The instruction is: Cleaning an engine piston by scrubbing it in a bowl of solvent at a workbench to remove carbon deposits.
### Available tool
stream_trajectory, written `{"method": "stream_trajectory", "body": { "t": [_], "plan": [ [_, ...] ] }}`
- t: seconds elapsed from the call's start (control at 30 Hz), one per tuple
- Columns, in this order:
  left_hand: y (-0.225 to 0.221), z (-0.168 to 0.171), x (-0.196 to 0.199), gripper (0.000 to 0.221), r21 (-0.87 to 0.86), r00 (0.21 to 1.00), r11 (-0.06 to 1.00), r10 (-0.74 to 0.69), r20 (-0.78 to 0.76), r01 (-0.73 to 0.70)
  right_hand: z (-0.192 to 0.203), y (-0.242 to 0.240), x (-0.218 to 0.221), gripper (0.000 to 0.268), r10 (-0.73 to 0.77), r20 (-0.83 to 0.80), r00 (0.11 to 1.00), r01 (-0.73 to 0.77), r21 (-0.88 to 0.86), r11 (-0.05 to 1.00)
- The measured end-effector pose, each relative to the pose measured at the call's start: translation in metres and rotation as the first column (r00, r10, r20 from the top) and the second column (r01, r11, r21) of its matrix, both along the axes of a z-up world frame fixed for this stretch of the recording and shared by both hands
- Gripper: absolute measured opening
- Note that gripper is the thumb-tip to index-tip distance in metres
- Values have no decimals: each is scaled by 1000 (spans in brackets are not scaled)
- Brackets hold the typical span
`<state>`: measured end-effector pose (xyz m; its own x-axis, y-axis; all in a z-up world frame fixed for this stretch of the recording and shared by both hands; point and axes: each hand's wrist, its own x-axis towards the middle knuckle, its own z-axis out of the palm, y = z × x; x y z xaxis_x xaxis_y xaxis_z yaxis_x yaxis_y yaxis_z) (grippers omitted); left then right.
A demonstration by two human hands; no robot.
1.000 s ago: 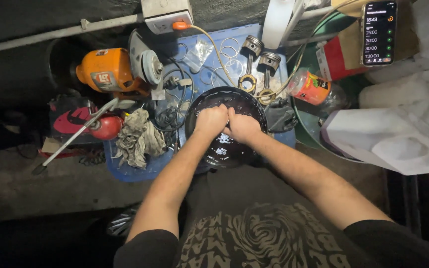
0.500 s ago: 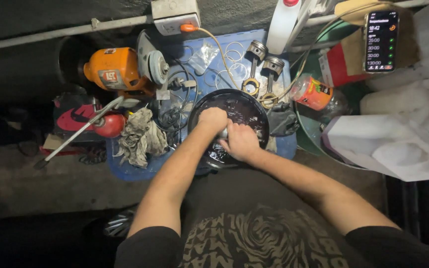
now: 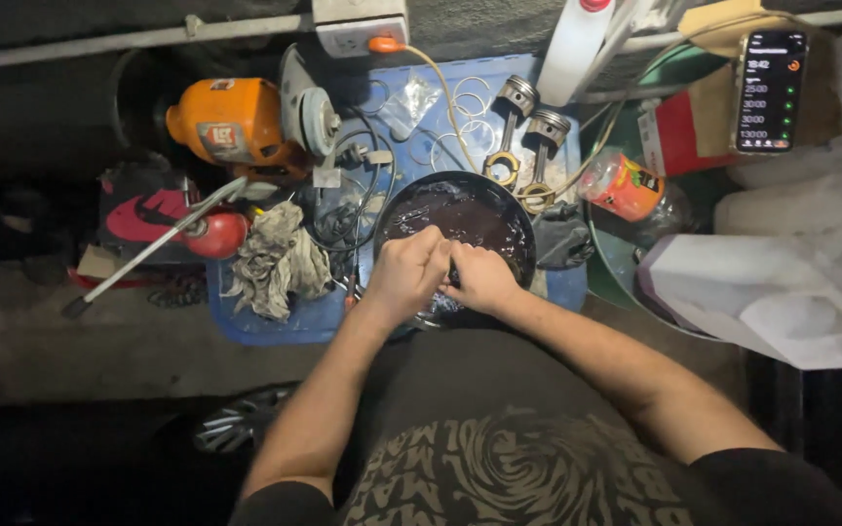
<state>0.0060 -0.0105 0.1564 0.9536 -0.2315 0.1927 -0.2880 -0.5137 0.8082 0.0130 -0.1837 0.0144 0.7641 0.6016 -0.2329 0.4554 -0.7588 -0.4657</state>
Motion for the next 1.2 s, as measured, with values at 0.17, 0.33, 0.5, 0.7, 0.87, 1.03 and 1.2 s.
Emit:
{"method": "stream_trajectory", "body": {
  "t": [0.17, 0.33, 0.5, 0.7, 0.87, 1.03, 1.2],
  "plan": [
    [0, 26, -13, 41, -384, 991, 923, -47, -123, -4, 15, -7, 14, 70, -23, -20, 1000, 25, 112, 993],
    [-7, 27, -15, 44, -642, 974, 767, -138, -179, -9, 13, -16, 26, 45, -256, -154, 954, 284, 200, 938],
    [-2, 11, 3, 41, -606, 932, 796, -229, -282, 12, -18, -22, 36, 33, -510, -374, 774, 588, 126, 799],
    [2, -53, 65, 42, 255, 761, 935, -24, -649, 248, -76, -34, 52, 33, -555, -665, 500, 832, 193, 520],
    [-13, -114, 94, 44, 386, 731, 804, -87, -677, 453, -70, -31, 50, 34, -485, -736, 472, 855, 250, 454],
    [-29, -169, 103, 45, 415, 687, 797, 1, -727, 438, -58, -28, 49, 34, -514, -738, 438, 870, 206, 447],
    [-32, -209, 107, 34, 524, 749, 779, 109, -654, 344, -50, -30, 51, 33, -532, -702, 474, 839, 175, 516]
  ]
}}
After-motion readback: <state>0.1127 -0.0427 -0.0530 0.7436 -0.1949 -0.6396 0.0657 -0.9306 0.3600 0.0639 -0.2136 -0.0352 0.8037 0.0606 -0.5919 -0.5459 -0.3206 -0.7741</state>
